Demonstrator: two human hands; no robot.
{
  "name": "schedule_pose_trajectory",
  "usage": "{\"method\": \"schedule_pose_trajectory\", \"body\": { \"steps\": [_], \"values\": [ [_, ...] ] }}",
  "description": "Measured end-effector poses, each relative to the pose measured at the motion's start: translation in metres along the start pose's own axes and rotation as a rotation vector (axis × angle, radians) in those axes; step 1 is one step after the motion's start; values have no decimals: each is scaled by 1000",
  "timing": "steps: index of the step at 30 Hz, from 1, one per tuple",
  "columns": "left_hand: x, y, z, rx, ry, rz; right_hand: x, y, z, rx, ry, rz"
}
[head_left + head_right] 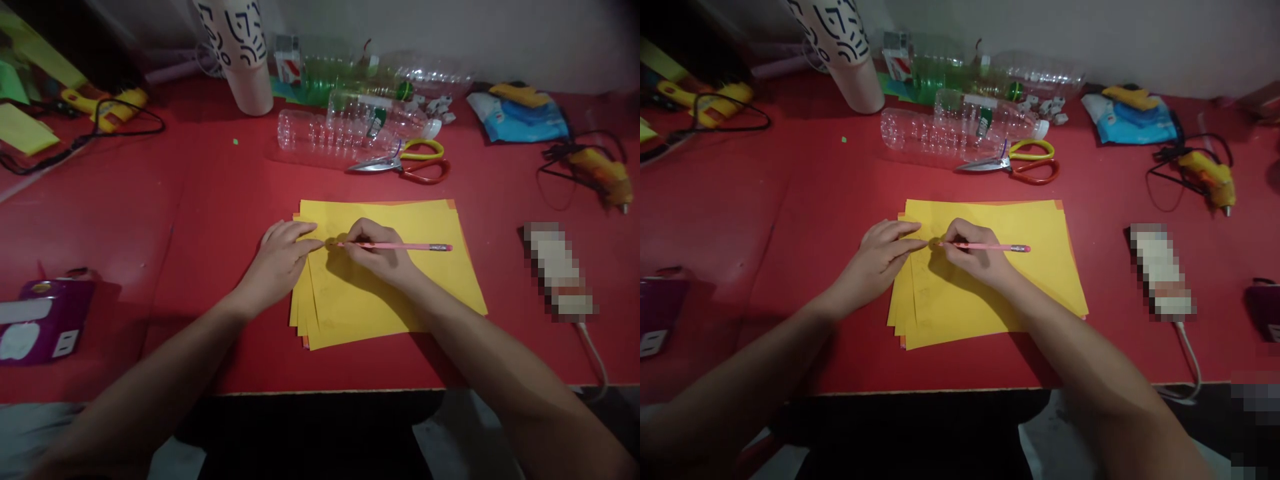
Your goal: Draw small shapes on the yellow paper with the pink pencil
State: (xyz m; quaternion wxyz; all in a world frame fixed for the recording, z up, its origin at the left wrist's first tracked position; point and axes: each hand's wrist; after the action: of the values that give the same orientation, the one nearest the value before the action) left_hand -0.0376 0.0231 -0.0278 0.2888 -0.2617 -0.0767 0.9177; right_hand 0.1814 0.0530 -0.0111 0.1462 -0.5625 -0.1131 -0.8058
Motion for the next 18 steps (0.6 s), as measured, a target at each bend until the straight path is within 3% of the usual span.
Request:
{"method": "schedule_pose_trajectory", "body": {
  "steps": [18],
  "values": [
    [-3,1,-1,15,-27,-1,2,0,1,22,13,22]
  ]
}}
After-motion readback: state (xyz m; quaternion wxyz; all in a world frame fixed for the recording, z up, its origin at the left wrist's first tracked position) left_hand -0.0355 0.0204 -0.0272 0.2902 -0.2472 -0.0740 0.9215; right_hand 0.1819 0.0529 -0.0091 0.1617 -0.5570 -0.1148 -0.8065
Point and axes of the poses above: each hand's wrist, its own y-axis away from the middle knuckle, its own z-axis out of the back of the hand, x = y × z, and after that the axes turned 5 degrees about -z, right-handed
